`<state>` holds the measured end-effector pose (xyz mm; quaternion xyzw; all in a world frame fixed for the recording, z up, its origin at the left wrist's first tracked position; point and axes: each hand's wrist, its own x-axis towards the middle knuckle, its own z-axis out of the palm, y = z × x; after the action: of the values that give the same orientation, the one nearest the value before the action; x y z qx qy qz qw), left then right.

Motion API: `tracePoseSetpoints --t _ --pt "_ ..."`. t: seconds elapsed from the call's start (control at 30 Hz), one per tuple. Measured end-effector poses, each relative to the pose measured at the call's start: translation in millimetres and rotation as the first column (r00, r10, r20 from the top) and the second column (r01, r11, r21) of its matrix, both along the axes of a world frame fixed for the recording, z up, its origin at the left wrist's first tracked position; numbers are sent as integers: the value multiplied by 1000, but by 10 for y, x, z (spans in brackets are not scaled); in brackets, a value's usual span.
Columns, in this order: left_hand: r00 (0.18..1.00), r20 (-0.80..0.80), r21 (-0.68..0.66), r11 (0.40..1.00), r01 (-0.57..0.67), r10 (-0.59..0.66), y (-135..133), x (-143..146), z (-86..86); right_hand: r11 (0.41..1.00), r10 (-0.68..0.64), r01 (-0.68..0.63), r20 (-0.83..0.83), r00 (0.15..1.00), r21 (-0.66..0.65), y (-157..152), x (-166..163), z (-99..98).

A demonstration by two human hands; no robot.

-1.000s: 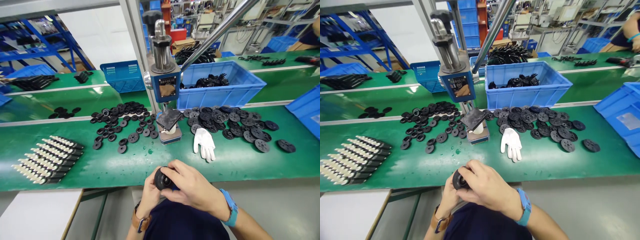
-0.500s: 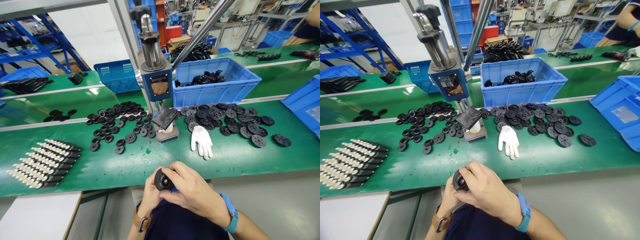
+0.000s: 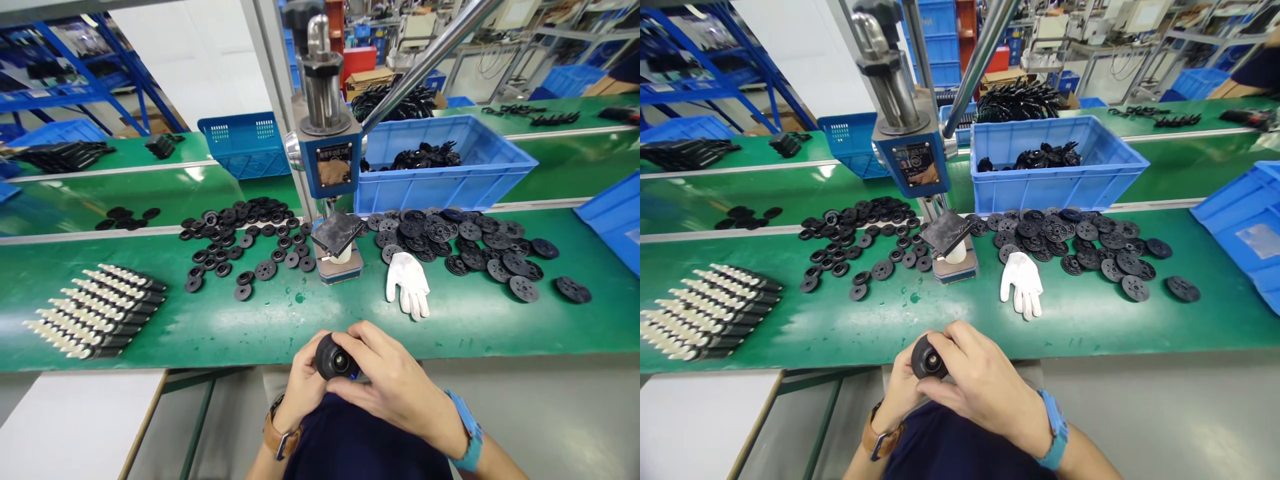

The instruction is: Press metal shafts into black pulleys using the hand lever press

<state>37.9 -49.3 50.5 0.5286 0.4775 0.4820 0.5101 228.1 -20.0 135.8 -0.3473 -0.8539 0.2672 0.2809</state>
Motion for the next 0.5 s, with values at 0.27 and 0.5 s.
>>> tracePoseSetpoints --t 0.27,0.5 --pt "999 41 14 1000 24 -24 -2 10 17 999 14 -15 -16 1000 -42 -9 19 37" --pt "1000 -27 28 1000 7 -6 12 31 24 997 12 -18 -80 997 -72 7 65 0"
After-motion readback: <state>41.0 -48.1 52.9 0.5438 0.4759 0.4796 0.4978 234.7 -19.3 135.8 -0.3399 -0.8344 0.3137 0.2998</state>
